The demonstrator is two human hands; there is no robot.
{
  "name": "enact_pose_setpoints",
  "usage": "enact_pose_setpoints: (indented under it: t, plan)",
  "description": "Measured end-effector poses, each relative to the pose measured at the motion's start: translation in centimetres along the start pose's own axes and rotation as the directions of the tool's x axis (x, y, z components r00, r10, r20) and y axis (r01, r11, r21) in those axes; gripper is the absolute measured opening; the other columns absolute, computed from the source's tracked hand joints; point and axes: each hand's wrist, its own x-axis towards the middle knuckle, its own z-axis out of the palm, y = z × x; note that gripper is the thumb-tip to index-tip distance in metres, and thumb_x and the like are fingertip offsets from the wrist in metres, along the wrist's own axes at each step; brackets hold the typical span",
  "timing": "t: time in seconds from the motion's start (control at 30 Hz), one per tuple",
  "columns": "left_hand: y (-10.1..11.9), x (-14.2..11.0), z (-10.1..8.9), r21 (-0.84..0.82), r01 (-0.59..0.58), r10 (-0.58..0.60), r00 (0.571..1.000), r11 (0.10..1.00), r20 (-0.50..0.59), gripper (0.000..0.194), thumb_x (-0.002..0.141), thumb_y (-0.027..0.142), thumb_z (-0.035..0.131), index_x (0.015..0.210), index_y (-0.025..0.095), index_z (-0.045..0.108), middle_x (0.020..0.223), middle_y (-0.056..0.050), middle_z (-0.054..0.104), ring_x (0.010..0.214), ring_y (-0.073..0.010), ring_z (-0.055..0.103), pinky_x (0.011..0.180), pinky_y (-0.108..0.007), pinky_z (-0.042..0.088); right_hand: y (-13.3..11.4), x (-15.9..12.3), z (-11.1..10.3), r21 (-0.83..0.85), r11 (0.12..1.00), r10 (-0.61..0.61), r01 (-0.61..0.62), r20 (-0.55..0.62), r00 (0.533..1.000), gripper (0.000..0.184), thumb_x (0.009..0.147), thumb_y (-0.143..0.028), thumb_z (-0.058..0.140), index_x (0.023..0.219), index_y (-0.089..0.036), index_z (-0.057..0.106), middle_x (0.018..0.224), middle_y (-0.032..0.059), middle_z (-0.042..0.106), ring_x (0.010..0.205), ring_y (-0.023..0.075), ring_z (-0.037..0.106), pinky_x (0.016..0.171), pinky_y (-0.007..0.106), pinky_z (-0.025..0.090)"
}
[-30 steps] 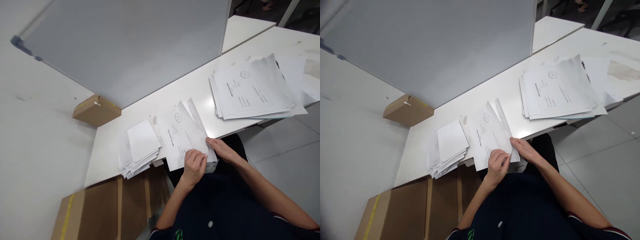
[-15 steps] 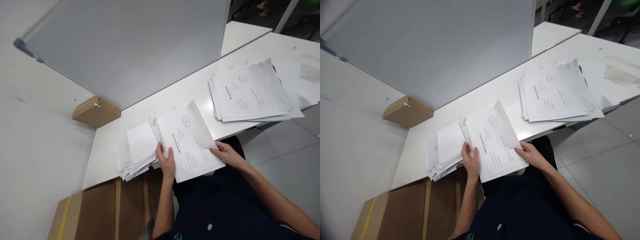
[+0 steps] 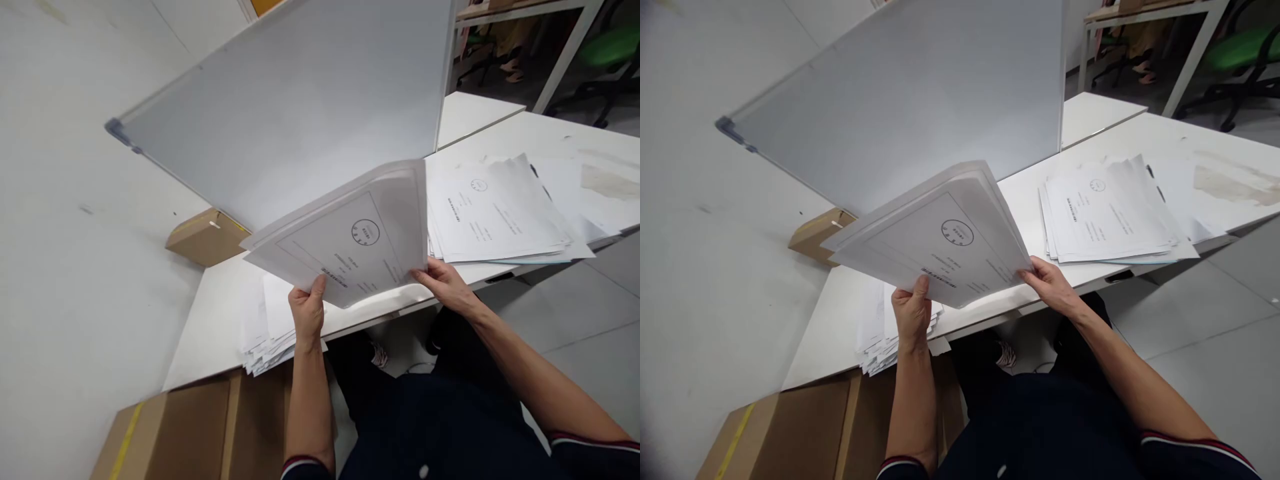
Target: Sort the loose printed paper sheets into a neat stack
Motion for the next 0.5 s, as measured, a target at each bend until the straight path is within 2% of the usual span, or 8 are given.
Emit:
enact_pose_setpoints:
  t: [0.1, 0.23, 0.4, 0.5]
  plan:
    - [-0.2, 0.1, 0.4, -0.031, -0.019, 0.02, 0.999, 0.999, 0.042, 0.036, 0.062, 0.036, 0.072, 0.09, 0.015, 0.067, 0.085, -0.006, 0.069, 0.085, -0.0196, 0.063, 0.082, -0.035, 0.049, 1.0, 1.1, 0.0, 0.018, 1.0, -0.022, 0.022, 0.008, 1.0, 0.033, 0.079, -0.038, 0.054, 0.105, -0.02, 0.06, 0.095, 0.0045, 0.064, 0.092, 0.0224, 0.057, 0.083, 0.036, 0.044]
    - [-0.6, -0.2, 0.9, -0.04, -0.013, 0.016, 0.997, 0.999, 0.074, 0.04, 0.062, 0.037, 0.072, 0.096, 0.017, 0.065, 0.089, -0.006, 0.069, 0.088, -0.0195, 0.062, 0.083, -0.035, 0.049, 1.9, 1.6, 0.2, -0.006, 1.0, 0.011, -0.011, 0.055, 0.998, 0.037, 0.079, -0.04, 0.053, 0.108, -0.019, 0.059, 0.099, 0.0056, 0.065, 0.097, 0.0254, 0.056, 0.087, 0.042, 0.042]
    - [-0.8, -0.1, 0.8, -0.033, -0.05, 0.051, 0.998, 0.998, 0.042, 0.035, 0.064, 0.039, 0.07, 0.092, 0.017, 0.066, 0.085, -0.005, 0.069, 0.087, -0.0192, 0.062, 0.082, -0.034, 0.049, 1.4, 1.7, 0.4, -0.066, 0.998, -0.005, 0.007, 0.028, 1.0, 0.034, 0.079, -0.041, 0.051, 0.102, -0.019, 0.062, 0.102, 0.0057, 0.065, 0.1, 0.0266, 0.056, 0.085, 0.039, 0.044]
    - [-1.1, 0.0, 0.7, -0.03, -0.025, 0.027, 0.997, 0.999, 0.069, 0.033, 0.064, 0.037, 0.071, 0.09, 0.017, 0.067, 0.083, -0.004, 0.069, 0.086, -0.0192, 0.062, 0.082, -0.035, 0.049, 1.2, 1.7, 0.5, -0.046, 0.999, -0.001, 0.002, 0.038, 0.999, 0.035, 0.079, -0.041, 0.052, 0.103, -0.018, 0.062, 0.102, 0.0063, 0.065, 0.097, 0.0263, 0.058, 0.083, 0.038, 0.045]
